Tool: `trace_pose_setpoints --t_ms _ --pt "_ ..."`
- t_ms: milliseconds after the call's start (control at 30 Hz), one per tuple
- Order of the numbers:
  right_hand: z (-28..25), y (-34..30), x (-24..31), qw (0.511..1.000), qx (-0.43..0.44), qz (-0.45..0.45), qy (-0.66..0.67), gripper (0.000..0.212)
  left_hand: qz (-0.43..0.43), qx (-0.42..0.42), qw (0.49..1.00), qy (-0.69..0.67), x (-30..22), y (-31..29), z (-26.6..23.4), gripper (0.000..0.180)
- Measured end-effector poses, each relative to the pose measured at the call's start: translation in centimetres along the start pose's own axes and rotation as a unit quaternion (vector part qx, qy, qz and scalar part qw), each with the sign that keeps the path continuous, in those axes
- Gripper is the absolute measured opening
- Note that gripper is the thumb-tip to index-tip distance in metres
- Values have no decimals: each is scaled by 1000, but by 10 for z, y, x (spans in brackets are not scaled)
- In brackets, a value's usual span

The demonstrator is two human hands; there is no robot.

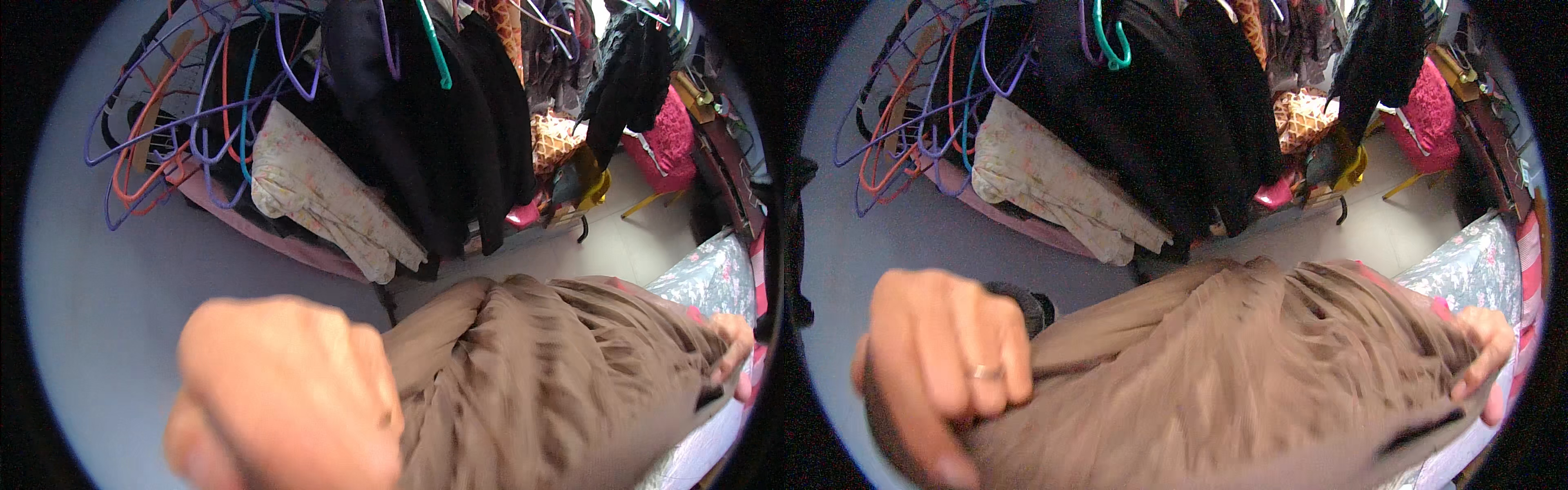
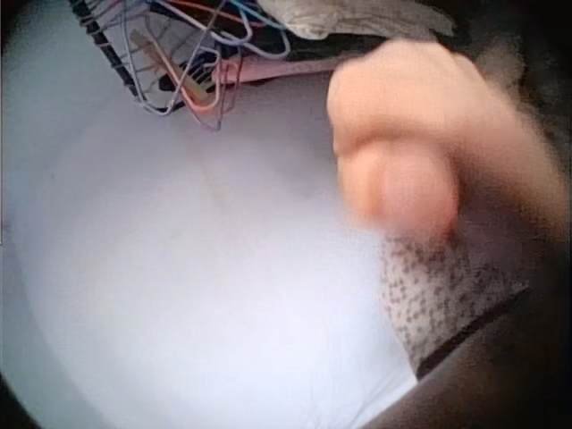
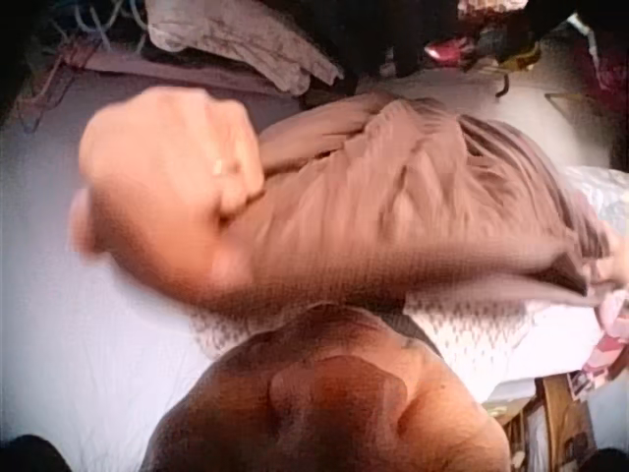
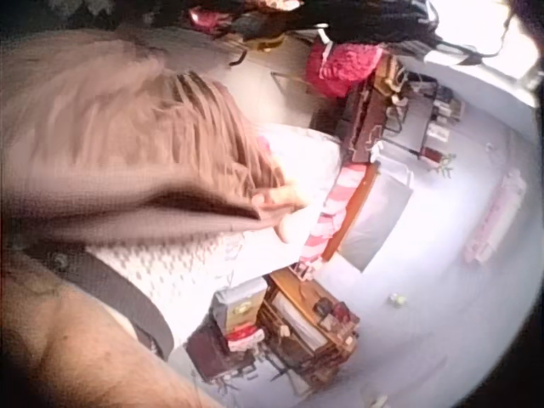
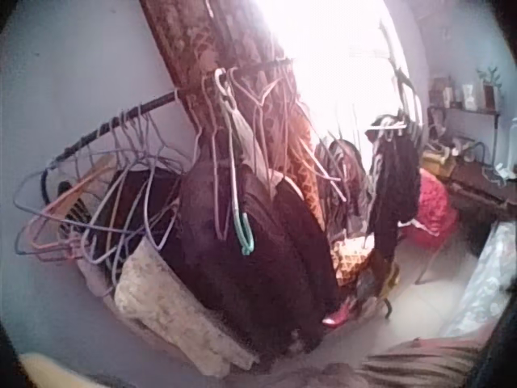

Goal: The person closes a washing machine lid, walks through a living area into a bedroom, and removes a pink garment from a clothes rack. They then handle several other garments on hangers, including a black top and a brown sweater, before returning to the washing machine and placing the pink garment inside.

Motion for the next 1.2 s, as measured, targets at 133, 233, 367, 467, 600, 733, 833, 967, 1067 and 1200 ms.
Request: trace_pose_setpoints --t_ms 133,233,367,467,600,733,833,967,1067,1200 --pt "-25 -7 18 998 -61 30 -4 35 -126 -179 975 47 14 2 -23 43" --pt "-41 -18 23 953 -145 95 -250 32 -199 -254 942 90 32 7 -53 48" --pt "-56 -20 -22 891 -254 237 -293 13 -270 -223 932 94 53 5 -88 51" --pt "-59 -18 -45 898 -276 220 -262 8 -300 -206 928 74 53 -7 -92 52" --pt "-58 -11 -59 915 -272 195 -224 10 -262 -170 945 96 29 -24 -71 44" --pt "-56 -5 -74 928 -249 203 -187 10 -251 -172 925 229 12 -31 -51 41" --pt "-56 2 -89 936 -217 212 -178 10 -273 -194 875 348 -3 -43 -42 31" --pt "-53 14 -100 938 -191 214 -195 13 -156 -283 780 536 -5 -64 -38 26" --pt "-47 26 -100 916 -170 217 -292 17 -92 -280 706 644 3 -70 -47 32" --pt "-40 38 -96 886 -153 167 -405 21 -121 -315 692 638 18 -70 -60 30"
Point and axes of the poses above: each hand's wrist, its own y-axis towards the middle knuckle, its own z-axis out of the palm, x = y × z, the point moved 1 cm from there along y, towards the middle knuckle, and after that the axes turned 8 degrees about y, right-handed, at the moved point
